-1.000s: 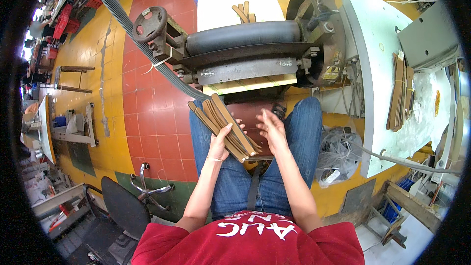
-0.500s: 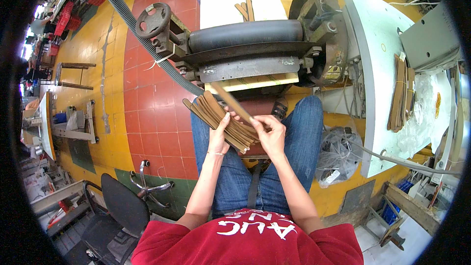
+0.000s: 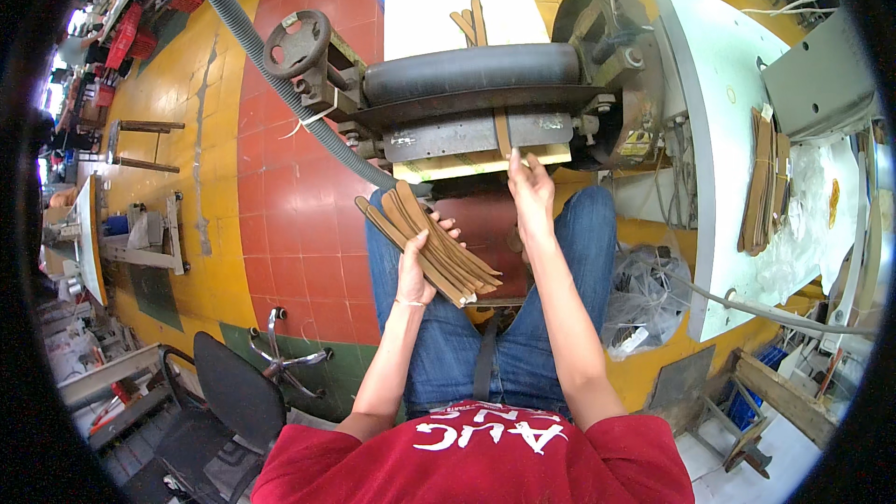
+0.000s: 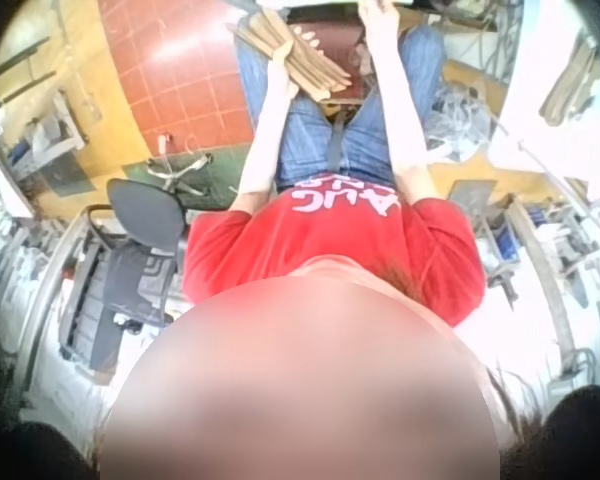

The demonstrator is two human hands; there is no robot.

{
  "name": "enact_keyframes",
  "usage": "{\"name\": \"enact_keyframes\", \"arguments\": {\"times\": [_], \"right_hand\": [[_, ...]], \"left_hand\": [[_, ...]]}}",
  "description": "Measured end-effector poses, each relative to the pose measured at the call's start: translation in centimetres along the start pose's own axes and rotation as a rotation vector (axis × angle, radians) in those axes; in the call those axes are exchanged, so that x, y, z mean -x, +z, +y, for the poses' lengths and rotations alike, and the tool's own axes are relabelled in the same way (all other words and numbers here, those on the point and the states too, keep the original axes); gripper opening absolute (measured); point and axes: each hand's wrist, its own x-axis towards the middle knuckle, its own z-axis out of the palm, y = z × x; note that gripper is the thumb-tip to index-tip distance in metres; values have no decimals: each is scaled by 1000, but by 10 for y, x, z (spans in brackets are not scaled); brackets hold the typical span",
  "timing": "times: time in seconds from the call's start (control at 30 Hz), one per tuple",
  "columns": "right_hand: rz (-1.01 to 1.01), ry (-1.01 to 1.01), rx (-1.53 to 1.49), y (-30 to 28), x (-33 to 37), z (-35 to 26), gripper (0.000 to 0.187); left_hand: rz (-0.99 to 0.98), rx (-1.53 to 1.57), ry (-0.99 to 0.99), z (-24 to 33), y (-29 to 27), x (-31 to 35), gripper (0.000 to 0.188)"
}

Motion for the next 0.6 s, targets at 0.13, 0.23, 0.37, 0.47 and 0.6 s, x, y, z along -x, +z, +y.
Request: {"name": "enact_keyframes", "arguments": {"times": [0.13, 0.23, 0.37, 0.47, 0.6], "right_hand": [[-254, -123, 427, -16, 54, 9, 51], [-456, -217, 580, -27, 93, 12, 39], [-327, -136, 536, -20, 103, 6, 31], [-381, -180, 543, -17, 104, -6, 17], [-324, -663, 878, -13, 116, -19, 12]], "left_hand": [[-5, -114, 55, 0, 7, -2, 47], [-24, -147, 94, -1, 11, -7, 50], [-194, -15, 2, -3, 10, -9, 55], [-200, 158, -20, -3, 7, -7, 56], [-125, 169, -60, -8, 4, -6, 54]]}}
